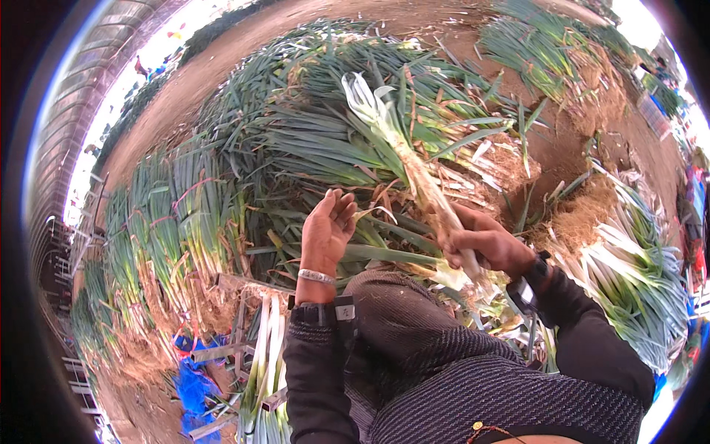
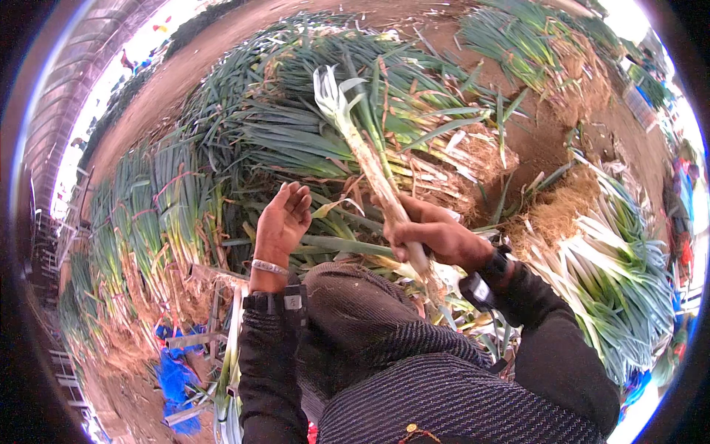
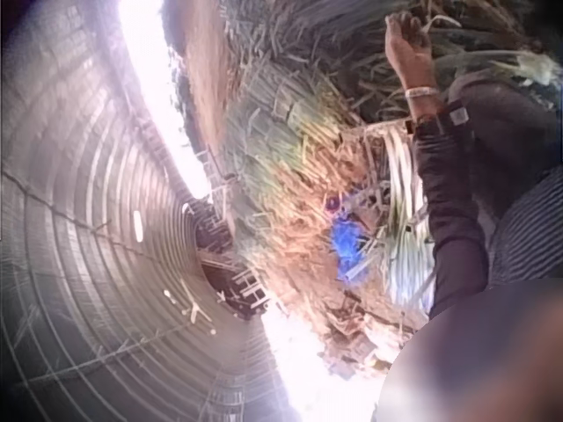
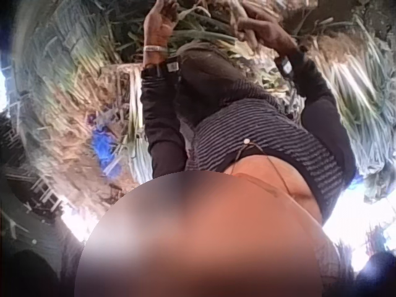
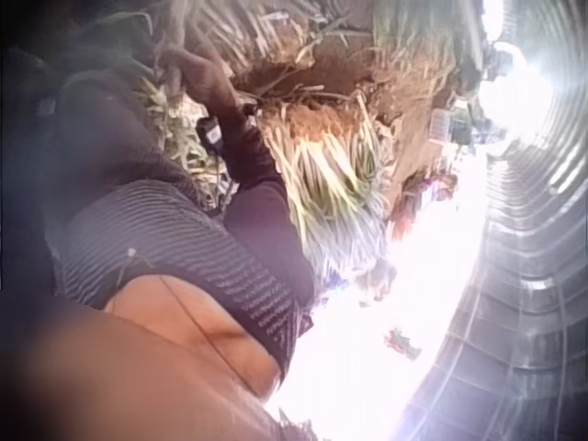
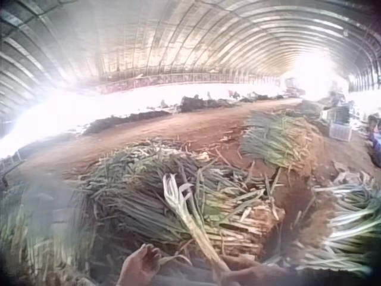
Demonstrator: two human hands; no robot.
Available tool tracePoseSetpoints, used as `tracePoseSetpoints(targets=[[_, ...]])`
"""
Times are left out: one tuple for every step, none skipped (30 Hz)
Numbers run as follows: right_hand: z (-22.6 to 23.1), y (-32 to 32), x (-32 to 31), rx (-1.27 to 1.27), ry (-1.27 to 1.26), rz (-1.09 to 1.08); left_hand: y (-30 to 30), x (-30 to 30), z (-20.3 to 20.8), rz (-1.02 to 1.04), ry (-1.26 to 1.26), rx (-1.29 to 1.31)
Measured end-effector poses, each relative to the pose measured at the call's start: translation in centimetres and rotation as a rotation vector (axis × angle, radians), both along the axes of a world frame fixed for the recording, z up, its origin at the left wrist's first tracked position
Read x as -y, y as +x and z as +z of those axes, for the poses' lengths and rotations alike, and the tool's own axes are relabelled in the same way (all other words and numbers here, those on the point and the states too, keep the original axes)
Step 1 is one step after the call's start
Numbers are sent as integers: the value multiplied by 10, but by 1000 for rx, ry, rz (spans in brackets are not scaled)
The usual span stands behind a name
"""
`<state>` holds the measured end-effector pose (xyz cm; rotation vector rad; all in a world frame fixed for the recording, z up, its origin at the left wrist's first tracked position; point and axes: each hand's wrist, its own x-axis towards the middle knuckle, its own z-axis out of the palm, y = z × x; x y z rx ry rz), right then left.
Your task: Peeling the outer layers of harvested leeks by hand.
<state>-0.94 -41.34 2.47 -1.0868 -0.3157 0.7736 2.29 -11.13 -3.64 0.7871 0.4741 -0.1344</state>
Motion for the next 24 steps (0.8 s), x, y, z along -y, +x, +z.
tracePoseSetpoints(targets=[[8,-8,2,-22,46,15,0,0,4,15,2,4],[9,-13,5,-7,60,50,-2,-1,7,28,-13,101],[11,-18,7,-34,87,63,-2,-3,10,38,-29,198],[13,-24,8,-19,54,93,-3,-7,12,68,-11,299],[13,-28,7,-4,23,125,-5,-13,14,85,-6,299],[11,-31,9,22,18,186,-6,-15,21,116,-29,334],[7,-33,12,43,5,253,-7,-17,27,149,-52,367],[6,-35,11,63,-46,287,-7,-20,33,186,-66,384],[7,-37,13,82,-100,313,-8,-21,38,189,-69,380],[-10,-33,13,208,-115,352,-11,-25,44,227,-106,443],[-24,-28,13,203,-116,358,-14,-29,50,265,-143,506],[-39,-22,12,532,-374,323,-16,-34,53,270,-98,445],[-55,-16,11,864,-633,274,-18,-35,52,271,-100,442],[-83,-6,13,1044,-625,129,-19,-35,51,256,-42,422],[-93,2,9,1165,-792,96,-21,-37,49,248,19,400],[-96,9,0,1159,-870,131,-23,-39,43,295,111,331],[-97,16,-10,1153,-950,163,-24,-42,39,343,175,231],[-91,22,-22,1056,-1012,227,-20,-44,35,413,147,154],[-97,30,-32,1057,-1012,230,-16,-45,31,480,120,81],[-108,39,-43,992,-845,196,-11,-46,28,482,119,81],[-114,46,-60,923,-667,172,-12,-53,23,522,77,126],[-106,53,-77,920,-665,178,-10,-54,20,553,28,171],[-97,61,-96,728,-545,281,-10,-57,17,559,31,167],[-88,67,-112,538,-427,377,-9,-58,20,538,8,232]])
